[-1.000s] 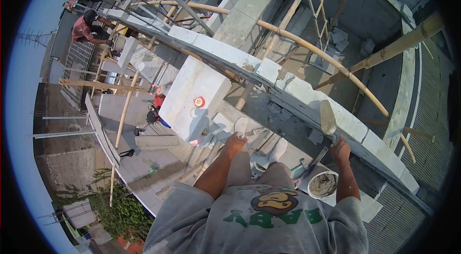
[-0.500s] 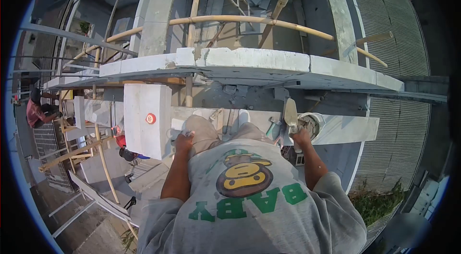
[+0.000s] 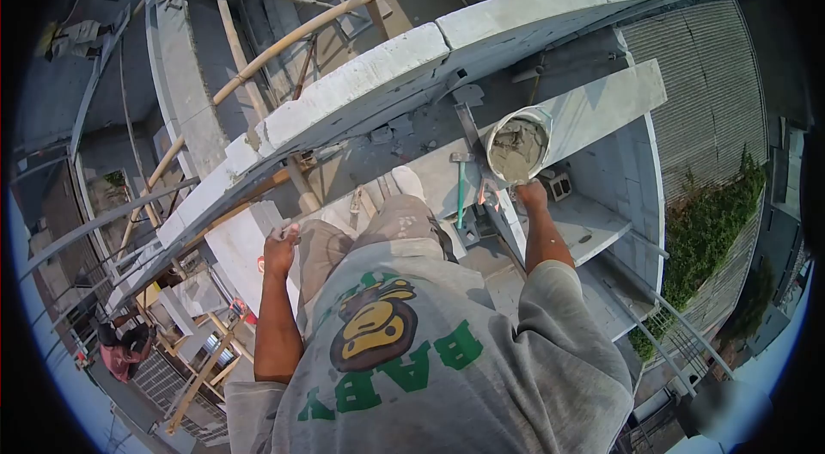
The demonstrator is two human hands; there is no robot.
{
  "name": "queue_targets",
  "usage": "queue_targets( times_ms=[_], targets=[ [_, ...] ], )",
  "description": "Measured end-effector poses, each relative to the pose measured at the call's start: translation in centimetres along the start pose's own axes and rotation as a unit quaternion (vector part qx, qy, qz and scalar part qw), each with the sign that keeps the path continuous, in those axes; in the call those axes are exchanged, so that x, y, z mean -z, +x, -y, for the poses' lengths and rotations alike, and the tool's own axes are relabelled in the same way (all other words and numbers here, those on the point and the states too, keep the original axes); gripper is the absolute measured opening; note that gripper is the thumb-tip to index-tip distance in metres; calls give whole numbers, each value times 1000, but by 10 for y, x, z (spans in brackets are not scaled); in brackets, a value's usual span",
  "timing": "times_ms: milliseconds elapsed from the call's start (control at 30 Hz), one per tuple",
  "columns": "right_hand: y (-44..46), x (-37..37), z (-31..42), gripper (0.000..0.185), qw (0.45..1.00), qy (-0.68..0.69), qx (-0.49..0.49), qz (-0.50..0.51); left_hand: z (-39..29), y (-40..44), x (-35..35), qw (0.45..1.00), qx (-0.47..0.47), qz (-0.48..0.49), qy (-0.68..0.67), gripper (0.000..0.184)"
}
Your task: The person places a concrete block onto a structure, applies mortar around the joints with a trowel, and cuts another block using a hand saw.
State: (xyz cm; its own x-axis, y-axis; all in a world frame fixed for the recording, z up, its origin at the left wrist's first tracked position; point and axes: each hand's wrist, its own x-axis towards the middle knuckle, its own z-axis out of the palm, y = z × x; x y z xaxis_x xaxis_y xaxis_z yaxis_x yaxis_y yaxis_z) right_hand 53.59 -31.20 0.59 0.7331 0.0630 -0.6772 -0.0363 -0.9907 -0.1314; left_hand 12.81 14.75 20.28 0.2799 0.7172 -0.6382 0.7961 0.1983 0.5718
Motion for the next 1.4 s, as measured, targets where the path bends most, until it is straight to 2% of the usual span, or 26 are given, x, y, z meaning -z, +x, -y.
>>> queue_targets(
  times_ms=[33, 100, 133, 167, 200, 267, 333, 367, 433, 533, 567, 633, 667, 733, 867, 1033, 1167, 1267, 1333, 1400],
  targets=[
    [-37, 53, 41, 50, 997, 20, -79, -7, -15, -7, -5, 1000, -3, 15, 9, 53],
    [-23, 65, 37, 52, 998, 46, -47, -23, -27, -13, -15, 997, -14, 40, 65, 52],
    [-9, 62, 32, 53, 997, 50, -56, -17, -16, -11, -17, 993, -63, 45, 84, 50],
    [3, 58, 29, 53, 999, 24, -21, -37, -3, -9, -20, 987, -112, 53, 101, 49],
    [16, 53, 26, 52, 998, -3, 14, -59, 2, -13, -21, 984, -121, 66, 111, 49],
    [34, 46, 23, 47, 993, -39, 104, -33, 10, -26, -30, 991, -54, 50, 108, 52],
    [50, 38, 41, 39, 991, -28, 122, 55, 17, -37, -35, 992, 93, -10, 79, 56],
    [56, 33, 56, 36, 988, -34, 133, 70, 20, -43, -33, 990, 121, -22, 70, 58],
    [15, 54, 109, 49, 986, 70, 89, 126, 30, -60, -30, 982, 178, -44, 47, 62],
    [1, 74, 170, 36, 966, -43, 218, 130, 81, -75, -51, 960, 240, -137, 50, 66],
    [10, 73, 178, 34, 957, -74, 248, 130, 93, -85, -55, 965, 225, -132, 39, 63],
    [90, 59, 171, 33, 946, -114, 274, 129, 102, -105, -62, 975, 187, -117, 18, 58],
    [129, 58, 176, 31, 939, -152, 288, 113, 105, -111, -70, 964, 201, -175, -7, 57],
    [88, 97, 243, 35, 941, -148, 277, 129, 110, -130, -90, 929, 229, -286, -50, 55],
    [33, 131, 334, 32, 949, -117, 274, 106, 167, -141, -125, 902, 294, -302, -89, 58],
    [-8, 120, 382, 30, 931, -150, 312, 115, 145, -154, -114, 857, 337, -328, -210, 66],
    [-35, 97, 384, 32, 904, -169, 357, 164, 165, -140, -127, 838, 348, -360, -218, 73],
    [-44, 88, 363, 29, 903, -195, 341, 176, 186, -121, -129, 835, 410, -337, -147, 83],
    [-47, 87, 339, 27, 890, -187, 371, 186, 193, -102, -121, 818, 449, -324, -159, 88],
    [-76, 93, 324, 23, 898, -183, 359, 175, 199, -78, -113, 808, 470, -311, -172, 94]
  ],
)
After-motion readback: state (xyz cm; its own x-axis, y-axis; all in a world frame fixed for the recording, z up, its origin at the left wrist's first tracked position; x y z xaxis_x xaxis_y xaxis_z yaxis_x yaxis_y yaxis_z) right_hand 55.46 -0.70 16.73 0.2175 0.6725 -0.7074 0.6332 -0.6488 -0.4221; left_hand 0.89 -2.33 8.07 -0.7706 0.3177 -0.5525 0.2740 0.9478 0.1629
